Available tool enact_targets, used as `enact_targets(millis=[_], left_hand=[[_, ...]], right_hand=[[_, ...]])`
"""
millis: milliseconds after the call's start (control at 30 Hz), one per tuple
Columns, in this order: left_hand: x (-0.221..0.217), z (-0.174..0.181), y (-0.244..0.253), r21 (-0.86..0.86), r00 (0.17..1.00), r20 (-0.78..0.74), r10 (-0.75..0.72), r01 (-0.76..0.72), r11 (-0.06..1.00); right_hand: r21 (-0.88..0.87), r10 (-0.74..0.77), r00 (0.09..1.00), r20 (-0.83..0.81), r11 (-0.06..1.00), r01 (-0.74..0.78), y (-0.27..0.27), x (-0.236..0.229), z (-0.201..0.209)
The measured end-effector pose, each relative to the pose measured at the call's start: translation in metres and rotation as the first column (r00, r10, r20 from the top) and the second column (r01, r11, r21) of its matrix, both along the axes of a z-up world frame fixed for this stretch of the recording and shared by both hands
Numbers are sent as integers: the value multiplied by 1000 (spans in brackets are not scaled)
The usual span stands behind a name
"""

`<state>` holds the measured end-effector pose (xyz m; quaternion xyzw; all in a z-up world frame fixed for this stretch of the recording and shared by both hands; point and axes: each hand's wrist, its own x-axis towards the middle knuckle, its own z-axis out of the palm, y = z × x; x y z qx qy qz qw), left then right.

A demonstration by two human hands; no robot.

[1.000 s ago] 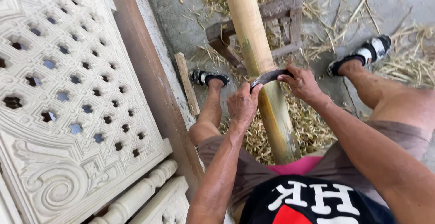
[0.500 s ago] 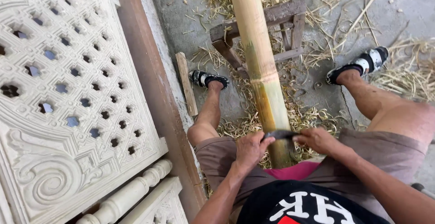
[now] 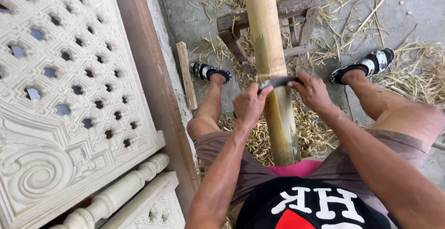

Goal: The recorder uses a curved blade tool to shave the outer layer off a large bamboo stalk while sitting.

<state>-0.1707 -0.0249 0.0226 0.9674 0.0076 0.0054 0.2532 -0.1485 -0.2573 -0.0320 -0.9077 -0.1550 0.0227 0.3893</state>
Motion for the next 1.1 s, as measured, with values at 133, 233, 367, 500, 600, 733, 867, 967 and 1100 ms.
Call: enact_targets(millis=[133,233,367,500,600,733,867,967,1100], left_hand=[[-72,-10,-2,10,984,-40,-175,176,984],[-115,7,4,-100,936,-208,-285,269,958],[-111,7,9,-157,913,-343,-220,176,972],[-44,-8,11,-119,957,-278,-78,47,992],[10,-13,10,-102,996,-89,5,-14,995],[18,-13,8,-65,999,-18,30,-32,997],[-24,-15,4,-81,999,-4,-48,47,996],[-69,-5,1,18,986,-10,-164,164,986],[-116,12,15,-77,954,-173,-244,234,969]], right_hand=[[-52,-92,917,-388,996,78,-13,-93,1],[-39,-21,849,-527,999,0,-30,-151,-11],[-51,68,685,-725,987,-152,-30,-136,-10],[-148,-24,817,-576,986,-75,-3,-32,10],[-104,-1,921,-390,994,-43,6,31,4],[-122,-53,937,-345,992,11,8,39,5],[-83,-91,971,-220,994,75,-2,-23,6],[-132,-156,895,-418,985,110,-4,-83,24],[-174,90,856,-509,963,-204,-38,-173,-41]])
